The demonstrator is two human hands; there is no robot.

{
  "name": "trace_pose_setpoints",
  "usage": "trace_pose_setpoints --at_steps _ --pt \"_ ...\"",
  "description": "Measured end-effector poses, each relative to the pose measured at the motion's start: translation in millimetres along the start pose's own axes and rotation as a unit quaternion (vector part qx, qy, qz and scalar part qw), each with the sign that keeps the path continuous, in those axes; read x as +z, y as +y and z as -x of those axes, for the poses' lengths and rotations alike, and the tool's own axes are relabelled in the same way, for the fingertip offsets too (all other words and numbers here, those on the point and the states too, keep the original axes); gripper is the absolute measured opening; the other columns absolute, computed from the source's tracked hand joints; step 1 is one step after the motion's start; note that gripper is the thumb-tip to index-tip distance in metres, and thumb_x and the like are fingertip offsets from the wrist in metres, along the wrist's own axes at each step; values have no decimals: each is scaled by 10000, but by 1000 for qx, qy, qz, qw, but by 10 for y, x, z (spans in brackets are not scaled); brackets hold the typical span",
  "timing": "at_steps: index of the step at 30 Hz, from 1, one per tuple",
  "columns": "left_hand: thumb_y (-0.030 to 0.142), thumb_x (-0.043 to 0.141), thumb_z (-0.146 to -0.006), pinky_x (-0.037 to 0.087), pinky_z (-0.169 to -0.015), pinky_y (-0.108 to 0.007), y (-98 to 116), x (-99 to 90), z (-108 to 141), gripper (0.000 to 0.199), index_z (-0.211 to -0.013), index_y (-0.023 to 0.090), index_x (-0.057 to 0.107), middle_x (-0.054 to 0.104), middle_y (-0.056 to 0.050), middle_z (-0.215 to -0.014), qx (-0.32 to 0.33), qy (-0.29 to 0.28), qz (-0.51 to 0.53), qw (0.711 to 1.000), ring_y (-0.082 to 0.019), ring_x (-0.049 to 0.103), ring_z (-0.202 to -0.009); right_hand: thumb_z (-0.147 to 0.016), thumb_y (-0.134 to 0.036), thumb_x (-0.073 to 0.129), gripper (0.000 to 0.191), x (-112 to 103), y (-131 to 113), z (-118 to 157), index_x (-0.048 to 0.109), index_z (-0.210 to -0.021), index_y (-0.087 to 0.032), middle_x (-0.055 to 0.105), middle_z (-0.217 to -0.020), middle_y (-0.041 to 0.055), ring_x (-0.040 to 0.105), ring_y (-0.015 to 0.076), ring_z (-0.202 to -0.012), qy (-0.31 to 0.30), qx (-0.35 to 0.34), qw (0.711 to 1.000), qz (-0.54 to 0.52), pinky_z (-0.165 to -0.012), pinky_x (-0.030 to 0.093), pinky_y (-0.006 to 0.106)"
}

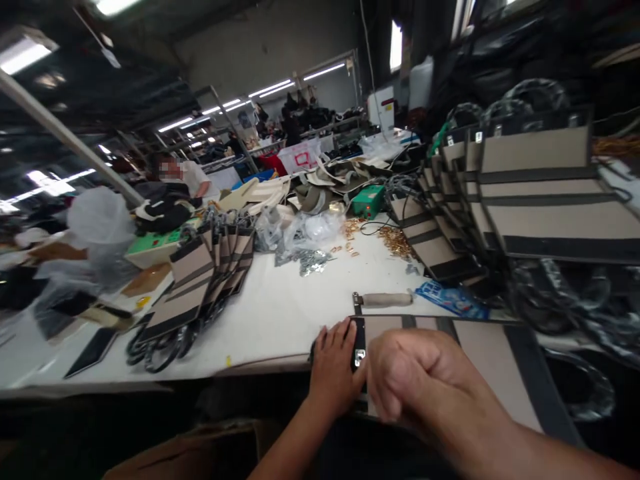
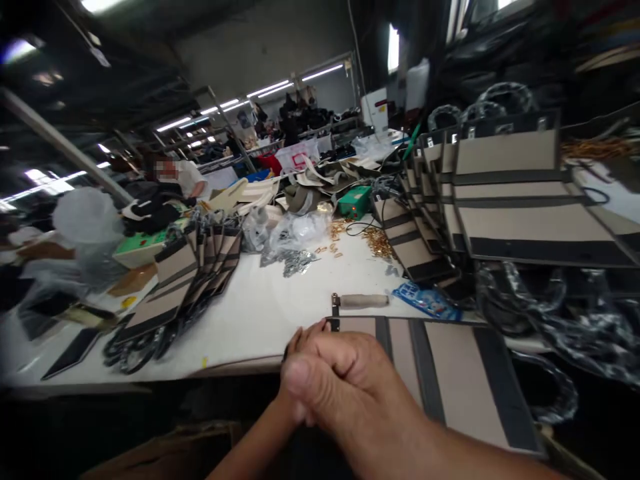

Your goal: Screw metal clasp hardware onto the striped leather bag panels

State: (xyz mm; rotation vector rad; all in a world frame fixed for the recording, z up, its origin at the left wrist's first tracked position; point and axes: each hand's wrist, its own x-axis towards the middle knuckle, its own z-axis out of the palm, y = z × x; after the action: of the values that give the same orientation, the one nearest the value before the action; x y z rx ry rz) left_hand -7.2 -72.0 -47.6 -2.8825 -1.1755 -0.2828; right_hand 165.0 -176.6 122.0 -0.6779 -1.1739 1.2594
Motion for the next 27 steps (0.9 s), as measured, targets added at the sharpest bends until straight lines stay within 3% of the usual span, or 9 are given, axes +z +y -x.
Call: trace_pose_setpoints --at_steps 4,6,8,11,13,17,22,25,27 --pt "480 515 -977 314 -1245 -586 -7 18 20 609 -1524 222 438 478 -92 -1587 -26 5 17 1000 -294 466 -1435 -1009 -594 476 582 -517 447 -34 399 -595 -193 382 -573 -30 358 104 -551 99 35 970 218 -541 308 253" --pt "500 505 -984 305 -1253 -573 1 -5 7 612 -1521 214 436 473 -84 -1593 -29 -2 14 999 -276 454 -1444 -983 -609 488 578 -906 719 -39 352 -592 -206 354 -567 -35 362 116 -554 158 65 925 338 -548 303 264" --pt "517 483 -993 300 -1258 -560 8 -33 -11 601 -1512 216 449 475 -77 -1592 -31 -9 17 999 -267 449 -1449 -959 -563 533 489 -1305 955 -18 448 -634 -207 439 -593 -26 439 140 -582 182 84 865 460 -583 340 278" --pt "531 459 -998 296 -1258 -555 11 -57 -25 602 -1511 214 452 470 -72 -1596 -30 -17 25 999 -269 448 -1449 -958 -395 535 235 -1772 1189 48 675 -983 -208 698 -909 52 633 213 -823 142 84 782 601 -761 469 323" --pt "535 456 -998 295 -1258 -552 6 -50 -22 610 -1518 216 442 466 -65 -1600 -29 -15 29 999 -270 445 -1450 -963 -346 522 299 -1938 1269 91 694 -1162 -205 712 -1165 113 648 267 -1058 96 70 718 686 -923 484 376" --pt "533 470 -993 302 -1256 -543 -13 -11 -4 614 -1523 226 439 470 -56 -1598 -28 -4 31 999 -269 452 -1444 -1034 -390 439 370 -1968 1307 142 751 -1100 -201 710 -1243 134 642 302 -1155 21 75 618 782 -1001 468 432" --pt "531 470 -993 289 -1258 -554 -22 -4 -11 610 -1518 220 451 473 -55 -1596 -29 -1 44 999 -275 447 -1446 -1053 -404 434 387 -1840 1204 159 758 -1060 -194 732 -1201 127 653 289 -1125 -14 58 591 804 -982 443 411" --pt "521 472 -994 290 -1252 -563 -15 -17 -23 596 -1506 216 473 482 -65 -1588 -31 5 60 998 -284 463 -1433 -1050 -436 435 429 -1853 1131 132 739 -852 -208 753 -970 94 680 247 -967 -7 90 621 778 -881 455 353" --pt "517 479 -992 287 -1251 -569 -12 -16 -24 589 -1499 216 485 488 -69 -1584 -32 8 68 997 -290 468 -1428 -1034 -445 458 391 -1918 1104 73 726 -856 -223 742 -935 70 685 230 -913 31 114 655 746 -811 465 322"
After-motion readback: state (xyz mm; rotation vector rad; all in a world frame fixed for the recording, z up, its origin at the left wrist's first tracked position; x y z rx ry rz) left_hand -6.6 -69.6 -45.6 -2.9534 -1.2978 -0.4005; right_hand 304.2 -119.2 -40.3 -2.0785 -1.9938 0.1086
